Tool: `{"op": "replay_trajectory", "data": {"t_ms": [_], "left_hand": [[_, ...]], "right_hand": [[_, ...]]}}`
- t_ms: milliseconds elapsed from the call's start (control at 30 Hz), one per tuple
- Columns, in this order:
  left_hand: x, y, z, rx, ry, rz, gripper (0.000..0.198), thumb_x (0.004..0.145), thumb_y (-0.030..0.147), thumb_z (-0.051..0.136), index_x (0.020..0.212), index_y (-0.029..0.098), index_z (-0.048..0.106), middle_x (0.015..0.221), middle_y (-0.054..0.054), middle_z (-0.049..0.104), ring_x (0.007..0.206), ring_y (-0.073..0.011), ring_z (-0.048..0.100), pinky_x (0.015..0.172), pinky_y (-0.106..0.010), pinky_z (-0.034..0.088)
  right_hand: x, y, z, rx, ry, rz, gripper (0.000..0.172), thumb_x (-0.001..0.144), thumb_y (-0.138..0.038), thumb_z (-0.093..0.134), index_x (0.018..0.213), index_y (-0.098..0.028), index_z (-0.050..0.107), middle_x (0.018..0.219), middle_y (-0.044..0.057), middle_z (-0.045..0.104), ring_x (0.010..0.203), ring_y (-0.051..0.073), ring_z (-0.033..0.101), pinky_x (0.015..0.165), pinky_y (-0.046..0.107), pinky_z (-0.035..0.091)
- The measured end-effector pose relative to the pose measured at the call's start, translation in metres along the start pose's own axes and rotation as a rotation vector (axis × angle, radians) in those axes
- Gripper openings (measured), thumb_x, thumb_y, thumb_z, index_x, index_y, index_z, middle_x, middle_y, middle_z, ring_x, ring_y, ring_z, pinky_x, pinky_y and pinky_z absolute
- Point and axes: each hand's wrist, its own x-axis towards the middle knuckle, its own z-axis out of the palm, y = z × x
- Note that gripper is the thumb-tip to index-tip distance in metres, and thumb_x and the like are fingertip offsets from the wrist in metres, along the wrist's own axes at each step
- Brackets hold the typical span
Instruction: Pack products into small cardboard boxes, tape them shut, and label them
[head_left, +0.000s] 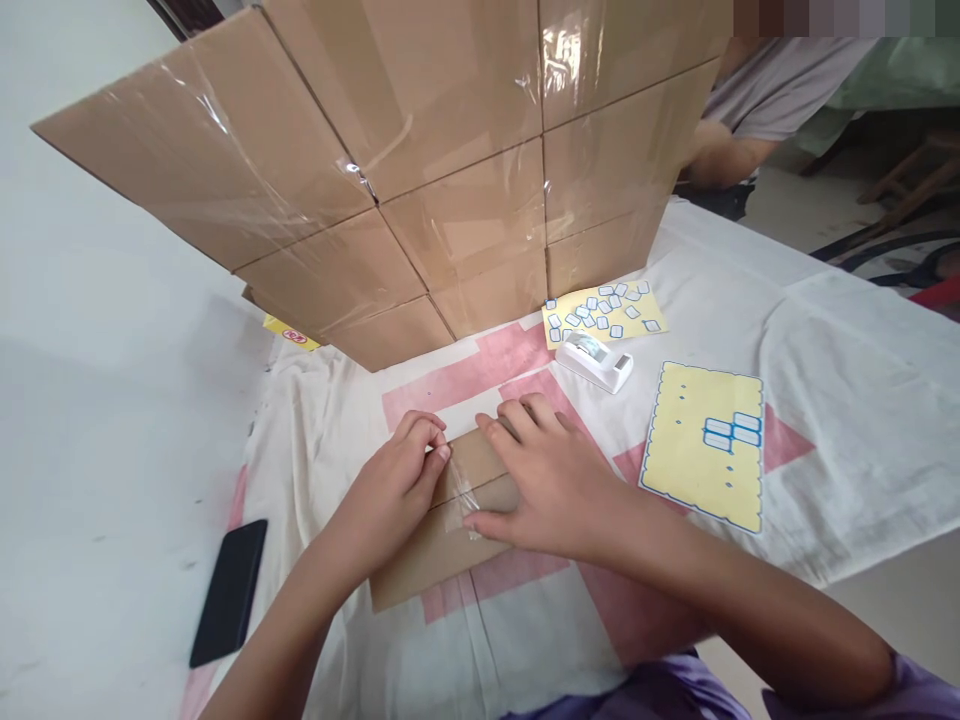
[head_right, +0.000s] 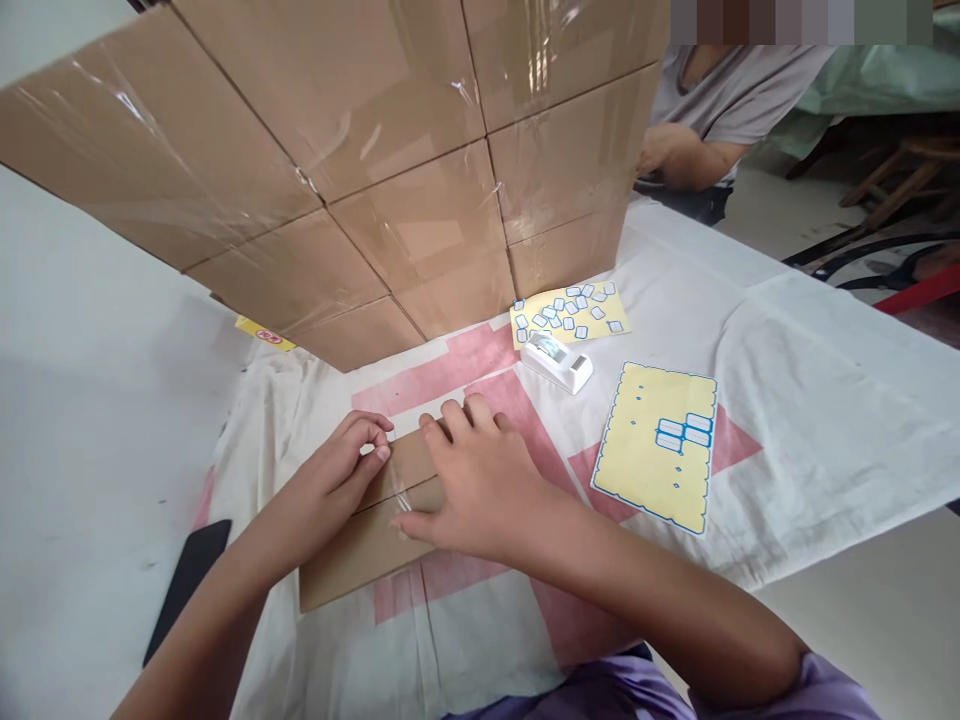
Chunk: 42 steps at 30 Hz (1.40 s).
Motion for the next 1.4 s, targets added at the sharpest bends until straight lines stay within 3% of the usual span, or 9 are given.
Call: {"op": "replay_trajectory", "data": {"t_ms": [400,667,833,933,1133,1200,1300,1400], "left_hand": [[0.0,0.001,0.008,0.002,0.053,-0.017,0.02,0.102,0.038,0.034,0.093,0.025,0.045,0.102,0.0,0.054,0.089,-0.0183,0.053,0.082,-0.037,0.042],[0.003,-0.008,0.007,-0.212,0.042,-0.052,0.019,0.098,0.043,0.044,0.093,0.026,0.05,0.102,0.0,0.06,0.095,-0.0185,0.057,0.088,-0.035,0.044],[0.001,-0.008,0.008,-0.138,0.055,-0.139,0.028,0.094,0.052,0.048,0.107,0.028,0.053,0.106,0.0,0.065,0.097,-0.0207,0.062,0.087,-0.036,0.047],[-0.002,-0.006,0.003,-0.027,-0.029,-0.057,0.042,0.089,0.06,0.055,0.119,0.031,0.055,0.118,-0.002,0.066,0.105,-0.0246,0.063,0.091,-0.039,0.048],[-0.004,-0.008,0.001,-0.034,-0.133,0.016,0.044,0.09,0.064,0.051,0.12,0.034,0.064,0.116,-0.002,0.07,0.109,-0.028,0.065,0.095,-0.04,0.051],[-0.002,-0.008,0.004,-0.032,-0.149,0.038,0.041,0.092,0.063,0.048,0.116,0.035,0.067,0.112,-0.001,0.072,0.106,-0.0277,0.066,0.094,-0.041,0.052],[0.002,-0.007,0.006,-0.069,-0.156,0.081,0.042,0.095,0.06,0.042,0.111,0.034,0.071,0.114,-0.002,0.073,0.106,-0.0272,0.067,0.094,-0.04,0.053],[0.004,-0.019,-0.001,-0.128,0.084,0.053,0.046,0.092,0.063,0.045,0.112,0.032,0.072,0.125,-0.003,0.071,0.119,-0.0288,0.062,0.105,-0.043,0.048]], "right_hand": [[-0.001,0.0,-0.001,-0.009,-0.005,-0.013,0.073,0.078,-0.063,0.068,0.131,-0.014,0.059,0.121,0.016,0.058,0.115,0.038,0.047,0.096,0.056,0.046],[-0.003,0.0,0.0,0.0,0.012,-0.014,0.066,0.084,-0.051,0.064,0.136,-0.012,0.057,0.124,0.016,0.058,0.117,0.038,0.046,0.096,0.057,0.046],[-0.002,0.001,0.004,0.091,0.063,-0.009,0.063,0.082,-0.049,0.067,0.134,-0.015,0.058,0.125,0.016,0.057,0.121,0.037,0.045,0.1,0.057,0.044],[-0.007,0.012,-0.001,0.222,0.052,-0.027,0.063,0.083,-0.042,0.067,0.139,-0.017,0.054,0.138,0.015,0.05,0.131,0.034,0.042,0.109,0.052,0.041],[-0.04,0.041,-0.02,0.359,-0.213,-0.229,0.108,0.07,-0.039,0.08,0.16,-0.031,0.021,0.165,0.01,0.019,0.154,0.032,0.017,0.116,0.049,0.037],[-0.051,0.044,-0.016,0.332,-0.179,-0.238,0.105,0.068,-0.033,0.081,0.158,-0.033,0.027,0.166,0.009,0.019,0.153,0.03,0.021,0.114,0.047,0.04],[-0.068,0.047,-0.003,0.312,-0.049,-0.292,0.09,0.066,-0.037,0.083,0.148,-0.032,0.047,0.162,0.01,0.027,0.149,0.03,0.029,0.113,0.047,0.041],[-0.096,0.054,-0.002,0.337,0.131,-0.271,0.081,0.069,-0.045,0.08,0.143,-0.032,0.052,0.158,0.011,0.034,0.144,0.033,0.038,0.111,0.052,0.042]]}}
